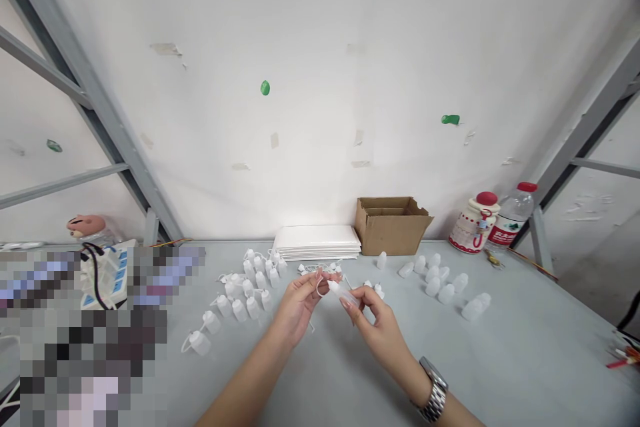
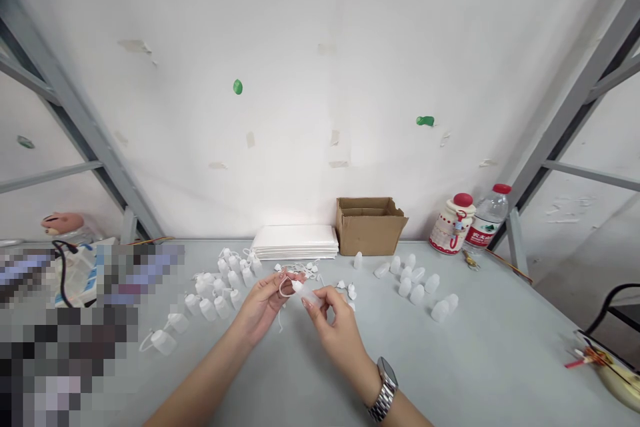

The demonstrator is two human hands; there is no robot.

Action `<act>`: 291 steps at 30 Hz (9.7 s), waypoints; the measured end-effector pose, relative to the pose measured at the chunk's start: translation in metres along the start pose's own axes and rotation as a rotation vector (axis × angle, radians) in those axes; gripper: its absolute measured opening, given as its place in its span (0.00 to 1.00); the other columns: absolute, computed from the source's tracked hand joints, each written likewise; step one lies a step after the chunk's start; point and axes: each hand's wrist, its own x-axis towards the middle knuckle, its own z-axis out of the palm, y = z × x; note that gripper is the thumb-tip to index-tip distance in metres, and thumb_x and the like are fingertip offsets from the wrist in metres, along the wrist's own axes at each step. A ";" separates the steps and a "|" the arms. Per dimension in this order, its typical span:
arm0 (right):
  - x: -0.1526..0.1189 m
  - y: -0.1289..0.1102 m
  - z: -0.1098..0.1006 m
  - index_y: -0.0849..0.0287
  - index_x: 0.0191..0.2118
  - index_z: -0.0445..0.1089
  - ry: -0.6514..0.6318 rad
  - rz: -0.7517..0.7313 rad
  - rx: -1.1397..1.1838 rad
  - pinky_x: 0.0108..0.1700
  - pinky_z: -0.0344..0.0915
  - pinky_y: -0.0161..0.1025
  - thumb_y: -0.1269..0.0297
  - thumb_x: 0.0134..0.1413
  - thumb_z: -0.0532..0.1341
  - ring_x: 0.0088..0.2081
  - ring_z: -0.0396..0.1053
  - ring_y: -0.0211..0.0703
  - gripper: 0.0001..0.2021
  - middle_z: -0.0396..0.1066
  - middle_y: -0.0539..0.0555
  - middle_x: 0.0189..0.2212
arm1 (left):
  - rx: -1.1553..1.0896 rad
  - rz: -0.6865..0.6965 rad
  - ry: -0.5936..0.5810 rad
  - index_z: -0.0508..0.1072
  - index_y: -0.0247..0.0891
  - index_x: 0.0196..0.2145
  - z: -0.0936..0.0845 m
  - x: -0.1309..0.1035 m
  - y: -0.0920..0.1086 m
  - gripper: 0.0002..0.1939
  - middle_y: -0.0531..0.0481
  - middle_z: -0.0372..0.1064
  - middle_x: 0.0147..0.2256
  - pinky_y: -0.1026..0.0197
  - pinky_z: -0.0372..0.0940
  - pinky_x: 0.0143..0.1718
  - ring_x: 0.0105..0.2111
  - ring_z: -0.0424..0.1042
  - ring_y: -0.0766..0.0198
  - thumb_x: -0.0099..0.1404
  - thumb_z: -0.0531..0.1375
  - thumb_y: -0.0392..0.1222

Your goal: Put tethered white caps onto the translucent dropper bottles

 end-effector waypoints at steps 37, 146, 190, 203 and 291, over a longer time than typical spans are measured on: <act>-0.002 0.001 -0.001 0.56 0.30 0.66 0.024 -0.031 -0.094 0.34 0.58 0.38 0.54 0.56 0.54 0.29 0.61 0.42 0.12 0.64 0.49 0.23 | 0.212 0.051 0.048 0.78 0.35 0.28 0.001 0.000 0.005 0.11 0.43 0.76 0.34 0.56 0.59 0.48 0.42 0.71 0.54 0.56 0.61 0.46; 0.041 0.040 -0.019 0.57 0.21 0.59 0.126 0.236 0.076 0.20 0.57 0.34 0.44 0.45 0.57 0.17 0.61 0.38 0.20 0.59 0.45 0.14 | 1.720 0.401 -0.071 0.67 0.41 0.43 -0.015 0.008 -0.049 0.12 0.47 0.66 0.38 0.55 0.63 0.40 0.40 0.66 0.57 0.60 0.55 0.35; 0.022 0.021 -0.002 0.57 0.30 0.74 -0.140 0.079 -0.202 0.32 0.58 0.36 0.60 0.50 0.58 0.28 0.61 0.42 0.10 0.64 0.50 0.23 | 0.390 -0.039 0.111 0.77 0.37 0.35 -0.014 0.014 -0.024 0.15 0.44 0.74 0.41 0.54 0.59 0.48 0.45 0.68 0.54 0.51 0.64 0.47; 0.025 0.023 0.000 0.60 0.28 0.72 -0.185 0.323 0.354 0.26 0.59 0.35 0.51 0.40 0.64 0.21 0.61 0.37 0.15 0.68 0.49 0.21 | 0.392 -0.003 -0.049 0.76 0.38 0.40 -0.012 0.012 -0.021 0.16 0.44 0.73 0.44 0.52 0.57 0.51 0.48 0.66 0.53 0.56 0.59 0.46; 0.011 0.002 0.002 0.65 0.26 0.71 -0.425 0.320 0.933 0.23 0.48 0.33 0.53 0.49 0.62 0.18 0.52 0.29 0.16 0.64 0.49 0.20 | 0.059 -0.114 -0.153 0.77 0.33 0.33 0.011 -0.006 -0.010 0.12 0.43 0.74 0.31 0.55 0.57 0.43 0.37 0.69 0.54 0.55 0.56 0.41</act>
